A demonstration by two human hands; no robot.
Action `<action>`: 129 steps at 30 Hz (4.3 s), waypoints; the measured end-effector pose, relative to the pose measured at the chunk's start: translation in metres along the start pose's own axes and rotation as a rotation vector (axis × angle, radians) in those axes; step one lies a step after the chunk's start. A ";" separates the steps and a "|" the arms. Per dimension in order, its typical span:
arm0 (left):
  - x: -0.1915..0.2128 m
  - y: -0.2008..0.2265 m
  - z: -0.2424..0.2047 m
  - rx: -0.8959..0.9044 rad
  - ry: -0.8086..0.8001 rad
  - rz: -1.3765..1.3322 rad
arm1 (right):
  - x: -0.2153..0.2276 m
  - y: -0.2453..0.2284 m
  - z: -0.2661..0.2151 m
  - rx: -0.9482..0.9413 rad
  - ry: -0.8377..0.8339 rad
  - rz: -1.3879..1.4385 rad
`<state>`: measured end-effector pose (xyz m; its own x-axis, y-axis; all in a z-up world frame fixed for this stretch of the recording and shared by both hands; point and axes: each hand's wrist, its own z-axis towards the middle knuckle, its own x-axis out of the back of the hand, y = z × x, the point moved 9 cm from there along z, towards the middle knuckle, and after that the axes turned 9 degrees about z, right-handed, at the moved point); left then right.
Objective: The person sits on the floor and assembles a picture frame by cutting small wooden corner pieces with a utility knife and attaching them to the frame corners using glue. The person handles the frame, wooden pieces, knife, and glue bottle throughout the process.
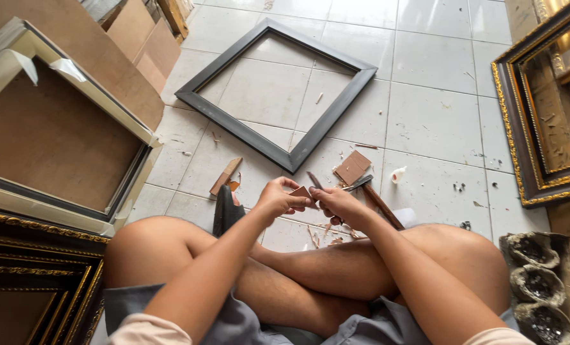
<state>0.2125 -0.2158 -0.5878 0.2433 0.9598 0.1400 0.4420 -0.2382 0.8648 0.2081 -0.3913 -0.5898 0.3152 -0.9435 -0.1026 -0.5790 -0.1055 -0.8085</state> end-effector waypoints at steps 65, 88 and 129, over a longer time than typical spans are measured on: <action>-0.013 -0.134 0.106 0.365 0.431 -0.236 | -0.006 -0.002 0.000 0.149 0.125 -1.133; -0.015 -0.121 0.095 0.256 0.350 -0.223 | 0.053 0.045 0.050 -0.007 0.267 -1.017; -0.025 -0.131 0.077 0.317 0.538 -0.291 | 0.000 -0.018 -0.027 0.233 0.264 -1.193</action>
<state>0.2147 -0.2203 -0.7420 -0.3502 0.9118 0.2144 0.6753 0.0872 0.7323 0.1979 -0.3976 -0.5591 0.3759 -0.3343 0.8643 0.1206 -0.9071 -0.4033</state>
